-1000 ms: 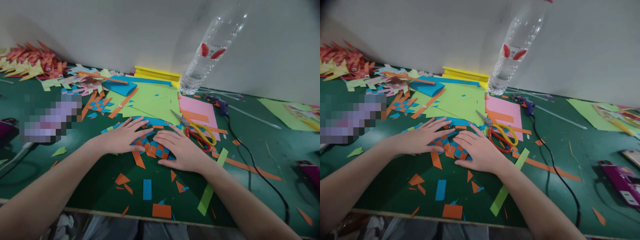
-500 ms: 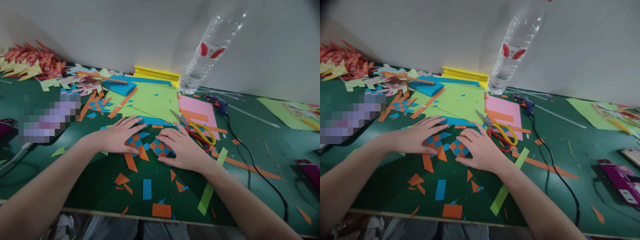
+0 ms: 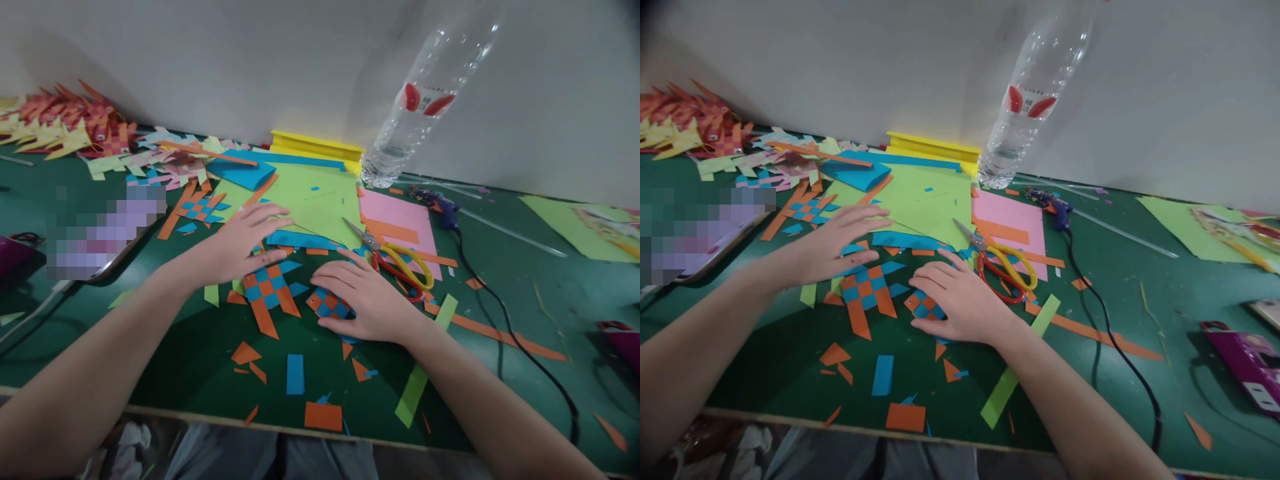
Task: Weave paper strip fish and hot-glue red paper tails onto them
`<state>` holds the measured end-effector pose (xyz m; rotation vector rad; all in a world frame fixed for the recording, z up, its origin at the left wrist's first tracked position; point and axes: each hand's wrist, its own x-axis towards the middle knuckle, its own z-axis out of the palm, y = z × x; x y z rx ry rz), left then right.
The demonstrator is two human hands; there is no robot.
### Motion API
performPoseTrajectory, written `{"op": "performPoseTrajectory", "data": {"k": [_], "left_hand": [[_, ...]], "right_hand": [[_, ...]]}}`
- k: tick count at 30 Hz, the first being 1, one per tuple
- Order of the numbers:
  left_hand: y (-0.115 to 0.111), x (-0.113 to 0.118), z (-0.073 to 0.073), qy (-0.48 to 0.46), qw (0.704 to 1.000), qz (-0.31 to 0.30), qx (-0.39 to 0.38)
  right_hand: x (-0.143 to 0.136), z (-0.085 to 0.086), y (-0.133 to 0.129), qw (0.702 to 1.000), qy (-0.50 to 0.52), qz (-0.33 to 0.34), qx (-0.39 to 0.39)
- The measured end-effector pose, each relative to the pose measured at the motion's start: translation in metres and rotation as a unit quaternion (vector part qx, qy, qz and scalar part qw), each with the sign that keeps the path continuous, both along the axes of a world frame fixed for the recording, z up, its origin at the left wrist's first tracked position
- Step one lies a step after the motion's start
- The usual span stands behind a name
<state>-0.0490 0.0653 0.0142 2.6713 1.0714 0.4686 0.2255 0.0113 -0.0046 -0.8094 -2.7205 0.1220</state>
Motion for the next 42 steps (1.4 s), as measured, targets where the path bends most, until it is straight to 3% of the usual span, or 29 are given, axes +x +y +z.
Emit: {"op": "performPoseTrajectory", "data": {"k": [3, 6, 12, 17, 28, 34, 42], "left_hand": [[0.005, -0.009, 0.007, -0.031, 0.997, 0.026, 0.060], [0.002, -0.020, 0.006, 0.021, 0.997, 0.047, 0.061], [-0.013, -0.043, -0.014, 0.078, 0.993, 0.069, 0.048], [-0.008, -0.057, -0.022, 0.071, 0.995, 0.072, 0.003], [-0.006, -0.053, -0.019, 0.069, 0.994, 0.066, 0.045], [-0.006, -0.051, -0.024, 0.100, 0.993, 0.039, 0.040], [0.000, -0.059, -0.028, 0.108, 0.987, 0.098, 0.067]], "right_hand": [[0.001, -0.001, 0.001, 1.000, 0.002, 0.002, -0.006], [0.001, -0.003, 0.001, 1.000, 0.002, -0.004, -0.002], [0.000, -0.003, 0.000, 1.000, 0.005, -0.002, 0.012], [-0.002, -0.004, 0.001, 1.000, -0.005, -0.002, 0.021], [-0.004, -0.005, 0.000, 1.000, -0.003, -0.011, 0.005], [-0.003, -0.005, 0.000, 1.000, -0.015, -0.013, 0.012], [-0.003, -0.005, -0.001, 0.999, -0.025, -0.015, 0.013]]}}
